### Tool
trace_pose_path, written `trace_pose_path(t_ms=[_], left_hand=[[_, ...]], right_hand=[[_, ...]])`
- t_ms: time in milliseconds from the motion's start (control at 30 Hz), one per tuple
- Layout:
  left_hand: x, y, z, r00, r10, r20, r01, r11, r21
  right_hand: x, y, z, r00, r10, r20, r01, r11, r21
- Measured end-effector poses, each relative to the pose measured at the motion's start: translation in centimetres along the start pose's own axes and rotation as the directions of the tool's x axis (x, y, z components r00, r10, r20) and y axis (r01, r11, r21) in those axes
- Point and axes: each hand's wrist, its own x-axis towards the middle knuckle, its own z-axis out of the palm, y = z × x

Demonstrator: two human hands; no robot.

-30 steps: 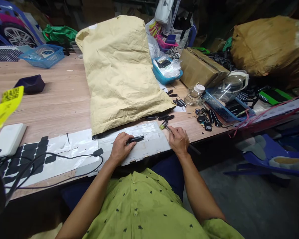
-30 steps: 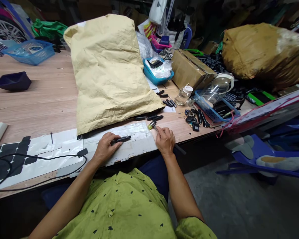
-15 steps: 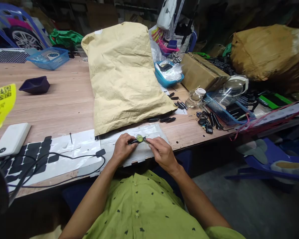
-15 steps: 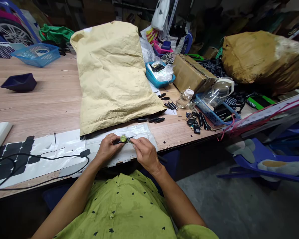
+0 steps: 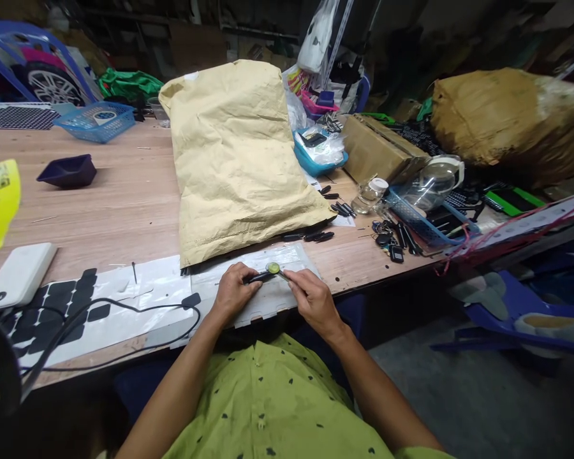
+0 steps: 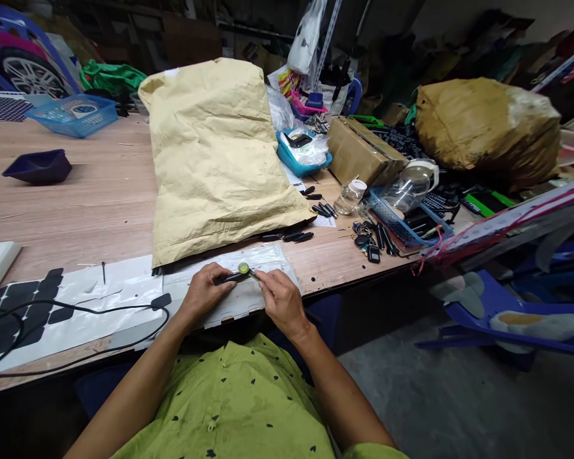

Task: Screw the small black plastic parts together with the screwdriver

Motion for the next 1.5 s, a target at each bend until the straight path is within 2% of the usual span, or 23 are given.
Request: trace_pose_path(t_ms=[133,233,300,433,500,600,700,800,900,967,1033,1100,1167,1200,1267,1333,1400,1500], left_hand=[[-0.1,-0.1,0.0,1.000,-0.017,0.004,0.017,1.000,0.002],[-0.4,-0.2,-0.1,1.000,0.000,-0.005,0.000,1.000,0.010],[-0.5,-0.1,-0.2,0.999,0.027,-0.022,-0.026,0.999,0.020],[-0.9,0.1,-0.5,0.996,0.092,-0.021,-0.091,0.994,0.056],[-1.5,0.2,-0.7,0.991,0.134,-0.003,-0.133,0.987,0.084],[-3.3,-0.3,-1.5,0.982,0.187,-0.009,-0.184,0.972,0.148],[-5.5,-1.4,-2.5,0.981,0.188,-0.050,-0.177,0.968,0.177],[-6.7,-2.3,-3.0,0.987,0.139,-0.079,-0.124,0.978,0.171],[-6.9,-1.7,-2.8,0.993,0.079,-0.093,-0.064,0.985,0.159],[-7.0,-0.3,-2.9,0.997,0.051,-0.055,-0.046,0.995,0.091],[-7.6,1.5,-3.4,0.997,0.018,0.073,-0.014,0.999,-0.042],[-8.7,3.2,-4.6,0.956,-0.023,0.291,0.085,0.975,-0.203],[-10.3,4.0,-6.0,0.869,-0.049,0.492,0.258,0.894,-0.366],[-11.2,4.1,-6.8,0.828,-0.051,0.558,0.346,0.829,-0.438],[-13.0,3.5,-8.4,0.791,-0.058,0.609,0.469,0.697,-0.543],[-14.6,2.6,-9.9,0.793,-0.112,0.600,0.521,0.635,-0.570],[-15.6,1.7,-10.8,0.781,-0.215,0.587,0.564,0.647,-0.513],[-16.3,1.0,-10.3,0.686,-0.359,0.632,0.659,0.675,-0.332]], right_hand=[[-0.3,0.5,0.3,1.000,0.008,0.022,-0.008,0.999,-0.041],[-0.2,1.5,-0.3,0.996,0.049,-0.072,-0.058,0.989,-0.133],[0.1,3.0,-1.4,0.986,0.079,-0.150,-0.116,0.960,-0.254],[0.5,7.2,-4.1,0.929,0.201,-0.310,-0.343,0.782,-0.521],[0.5,9.2,-4.9,0.895,0.259,-0.362,-0.433,0.693,-0.576],[0.1,11.3,-5.1,0.876,0.282,-0.391,-0.477,0.630,-0.613],[-0.3,11.9,-4.5,0.866,0.251,-0.432,-0.488,0.611,-0.624],[-0.5,11.8,-4.2,0.864,0.197,-0.463,-0.475,0.623,-0.621],[-0.6,11.7,-4.3,0.866,0.164,-0.472,-0.457,0.640,-0.617],[-0.6,11.6,-4.5,0.867,0.164,-0.471,-0.456,0.645,-0.614],[-0.7,11.7,-4.7,0.869,0.176,-0.463,-0.456,0.649,-0.609],[-0.9,11.8,-4.9,0.870,0.193,-0.453,-0.459,0.653,-0.603],[-1.2,12.0,-5.2,0.864,0.214,-0.455,-0.471,0.660,-0.585],[-1.3,12.1,-5.2,0.861,0.226,-0.455,-0.478,0.664,-0.574],[-1.4,12.4,-5.4,0.853,0.259,-0.454,-0.498,0.667,-0.555],[-1.5,12.5,-5.4,0.846,0.275,-0.457,-0.510,0.666,-0.545],[-1.5,12.5,-5.5,0.844,0.276,-0.460,-0.514,0.663,-0.544],[-1.3,12.2,-5.6,0.844,0.278,-0.460,-0.518,0.647,-0.560]])
